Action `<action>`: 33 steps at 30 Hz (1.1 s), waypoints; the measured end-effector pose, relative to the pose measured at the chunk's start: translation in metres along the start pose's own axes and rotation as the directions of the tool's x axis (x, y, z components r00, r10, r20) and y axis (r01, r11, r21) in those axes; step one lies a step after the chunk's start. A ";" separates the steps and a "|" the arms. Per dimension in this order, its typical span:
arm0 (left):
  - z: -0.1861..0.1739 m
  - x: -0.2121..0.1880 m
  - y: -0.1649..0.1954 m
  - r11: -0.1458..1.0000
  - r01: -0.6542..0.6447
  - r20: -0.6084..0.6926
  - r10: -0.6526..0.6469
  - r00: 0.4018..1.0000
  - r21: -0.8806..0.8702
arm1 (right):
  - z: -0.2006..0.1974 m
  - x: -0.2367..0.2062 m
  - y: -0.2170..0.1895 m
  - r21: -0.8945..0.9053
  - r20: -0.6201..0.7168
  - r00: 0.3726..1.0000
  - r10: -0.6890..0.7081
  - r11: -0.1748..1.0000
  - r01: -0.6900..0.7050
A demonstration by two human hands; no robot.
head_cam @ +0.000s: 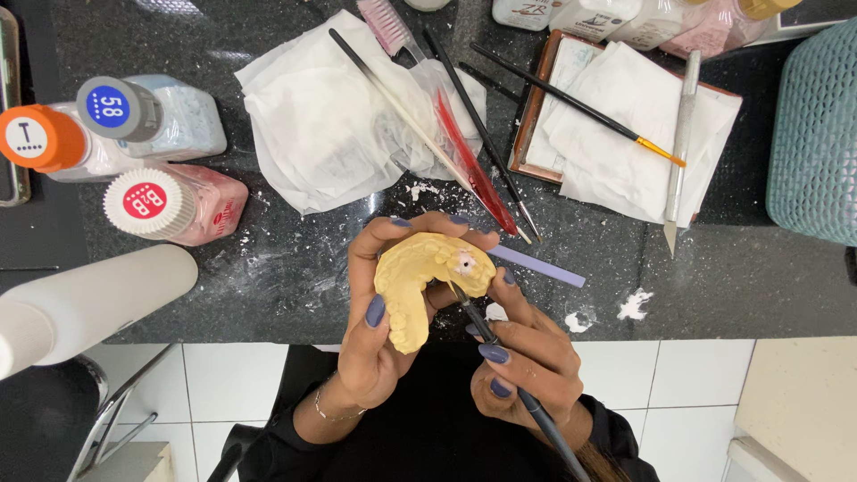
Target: The person holds a yellow dental model in one hand and uses a fine brush to apply and shape small amounts of pink acrylic material onto the tooth area of the model, repeatedly picking up material and working it onto the same spot throughout the clip.
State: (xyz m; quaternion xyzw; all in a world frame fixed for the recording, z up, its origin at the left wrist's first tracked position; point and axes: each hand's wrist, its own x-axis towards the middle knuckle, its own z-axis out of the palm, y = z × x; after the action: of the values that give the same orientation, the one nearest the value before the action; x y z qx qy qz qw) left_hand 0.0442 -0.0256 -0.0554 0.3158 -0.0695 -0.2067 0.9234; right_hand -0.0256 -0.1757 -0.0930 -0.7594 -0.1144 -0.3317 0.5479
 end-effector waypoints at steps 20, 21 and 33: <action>0.001 0.001 0.000 1.000 0.018 0.011 -0.018 1.000 0.021 | -0.012 0.017 -0.014 -0.265 0.236 0.971 0.038 0.964 0.027; 0.001 0.001 0.000 1.000 0.018 0.010 -0.018 1.000 0.022 | -0.011 0.017 -0.015 -0.267 0.226 0.973 0.045 0.964 0.018; 0.002 0.000 0.001 0.999 0.033 0.024 -0.034 0.999 0.031 | -0.005 0.015 -0.014 -0.279 0.145 0.989 0.044 0.960 -0.002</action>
State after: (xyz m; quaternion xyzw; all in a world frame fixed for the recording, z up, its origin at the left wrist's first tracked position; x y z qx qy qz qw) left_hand 0.0442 -0.0256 -0.0531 0.3284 -0.0788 -0.2249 0.9140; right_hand -0.0236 -0.1778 -0.0727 -0.8527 -0.0987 -0.2804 0.4296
